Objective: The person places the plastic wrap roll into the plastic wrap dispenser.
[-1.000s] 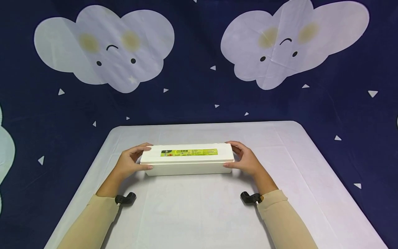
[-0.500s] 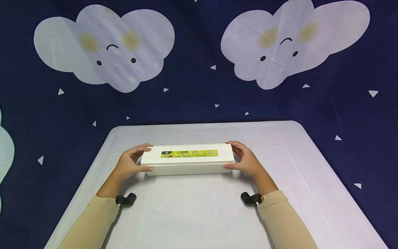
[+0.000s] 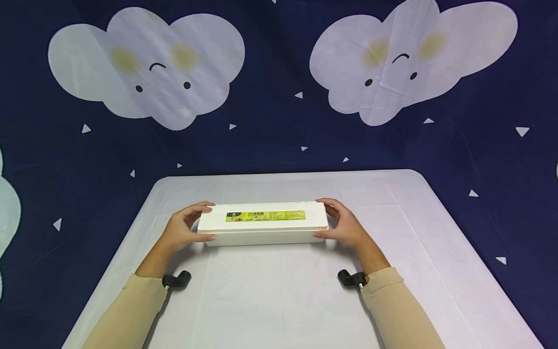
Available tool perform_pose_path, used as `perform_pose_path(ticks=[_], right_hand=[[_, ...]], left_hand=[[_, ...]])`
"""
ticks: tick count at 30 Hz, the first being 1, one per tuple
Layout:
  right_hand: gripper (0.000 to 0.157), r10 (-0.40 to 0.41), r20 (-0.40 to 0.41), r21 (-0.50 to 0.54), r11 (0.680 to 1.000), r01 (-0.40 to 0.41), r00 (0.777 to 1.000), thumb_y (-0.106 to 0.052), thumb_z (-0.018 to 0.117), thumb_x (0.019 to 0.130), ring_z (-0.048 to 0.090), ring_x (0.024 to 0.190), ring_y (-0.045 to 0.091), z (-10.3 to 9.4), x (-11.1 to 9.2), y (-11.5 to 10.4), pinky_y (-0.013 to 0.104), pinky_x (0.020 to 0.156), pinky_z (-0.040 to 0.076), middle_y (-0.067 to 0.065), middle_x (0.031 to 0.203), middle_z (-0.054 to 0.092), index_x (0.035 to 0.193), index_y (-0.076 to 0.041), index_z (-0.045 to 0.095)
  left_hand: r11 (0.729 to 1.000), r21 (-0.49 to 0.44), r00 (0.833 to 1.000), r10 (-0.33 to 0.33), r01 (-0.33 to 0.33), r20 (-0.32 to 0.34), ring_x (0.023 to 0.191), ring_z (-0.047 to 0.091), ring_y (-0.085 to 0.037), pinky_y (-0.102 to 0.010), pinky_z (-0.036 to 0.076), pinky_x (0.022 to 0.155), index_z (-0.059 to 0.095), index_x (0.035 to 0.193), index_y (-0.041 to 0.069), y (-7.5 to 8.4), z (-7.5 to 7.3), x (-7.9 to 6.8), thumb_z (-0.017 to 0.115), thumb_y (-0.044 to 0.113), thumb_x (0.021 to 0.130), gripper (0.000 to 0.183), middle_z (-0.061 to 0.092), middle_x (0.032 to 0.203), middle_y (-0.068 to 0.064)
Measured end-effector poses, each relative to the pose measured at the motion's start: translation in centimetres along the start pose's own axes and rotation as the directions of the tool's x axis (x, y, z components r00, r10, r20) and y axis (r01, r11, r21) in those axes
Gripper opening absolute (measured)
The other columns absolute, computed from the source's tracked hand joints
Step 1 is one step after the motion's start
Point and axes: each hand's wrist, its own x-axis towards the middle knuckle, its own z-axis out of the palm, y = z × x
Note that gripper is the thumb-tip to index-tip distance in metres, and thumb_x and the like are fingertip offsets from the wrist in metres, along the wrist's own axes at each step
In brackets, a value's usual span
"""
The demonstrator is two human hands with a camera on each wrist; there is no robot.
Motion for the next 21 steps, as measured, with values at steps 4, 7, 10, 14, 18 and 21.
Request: perform_pose_path(ticks=[4,7,10,14,18,21], right_hand=[[0.097,0.000,0.003,-0.010,1.000,0.000,1.000,0.012,0.094,0.068,0.038,0.145,0.046,0.00,-0.08,0.04,0.035,0.119,0.034,0.024,0.152,0.049,0.151,0.003,0.045],[0.097,0.004,0.001,-0.020,1.000,-0.004,1.000,0.011,0.095,0.068,0.038,0.146,0.045,0.10,-0.17,-0.09,0.030,0.119,0.033,0.024,0.152,0.049,0.151,0.003,0.045],[0.098,0.009,-0.002,-0.020,1.000,-0.009,1.000,0.010,0.095,0.068,0.038,0.146,0.044,0.23,-0.25,-0.28,0.027,0.118,0.032,0.023,0.152,0.048,0.152,0.002,0.045],[0.099,0.021,-0.005,-0.011,1.000,-0.021,1.000,0.010,0.095,0.068,0.037,0.146,0.044,0.29,-0.28,-0.37,0.027,0.117,0.035,0.022,0.153,0.048,0.152,0.001,0.045],[0.099,0.052,0.000,-0.032,0.998,-0.052,0.999,0.007,0.095,0.070,0.037,0.147,0.044,0.23,-0.32,-0.28,0.031,0.117,0.036,0.021,0.155,0.047,0.154,-0.002,0.044],[0.101,0.072,0.012,-0.059,0.996,-0.071,0.997,0.003,0.096,0.071,0.037,0.147,0.044,0.11,-0.35,-0.27,0.041,0.119,0.034,0.020,0.156,0.046,0.156,-0.003,0.042]], left_hand=[[1.000,0.014,1.000,0.018,-0.018,0.014,0.139,0.049,-0.039,-0.032,0.035,0.118,0.067,0.123,-0.005,-0.12,0.00,-0.10,0.099,-0.015,0.056,0.074,0.059,0.142,-0.022],[0.999,0.035,0.999,0.023,-0.024,0.028,0.140,0.048,-0.039,-0.032,0.035,0.118,0.066,0.124,-0.004,-0.10,0.06,-0.24,0.099,-0.013,0.057,0.076,0.058,0.142,-0.021],[0.998,0.048,0.999,0.026,-0.028,0.035,0.140,0.048,-0.039,-0.032,0.036,0.118,0.066,0.125,-0.004,-0.05,0.10,-0.34,0.100,-0.012,0.058,0.076,0.058,0.143,-0.021],[0.998,0.046,0.999,0.028,-0.030,0.038,0.141,0.047,-0.039,-0.032,0.035,0.118,0.065,0.126,-0.004,-0.10,0.06,-0.30,0.099,-0.012,0.060,0.075,0.057,0.144,-0.021],[0.999,0.041,0.999,0.016,-0.018,0.048,0.143,0.044,-0.039,-0.032,0.033,0.119,0.064,0.129,-0.005,-0.11,-0.02,-0.27,0.098,-0.012,0.062,0.075,0.056,0.146,-0.022],[0.999,0.052,0.998,-0.004,0.001,0.058,0.146,0.042,-0.036,-0.033,0.031,0.120,0.063,0.133,-0.003,0.01,-0.04,-0.31,0.098,-0.009,0.065,0.077,0.055,0.148,-0.019]])
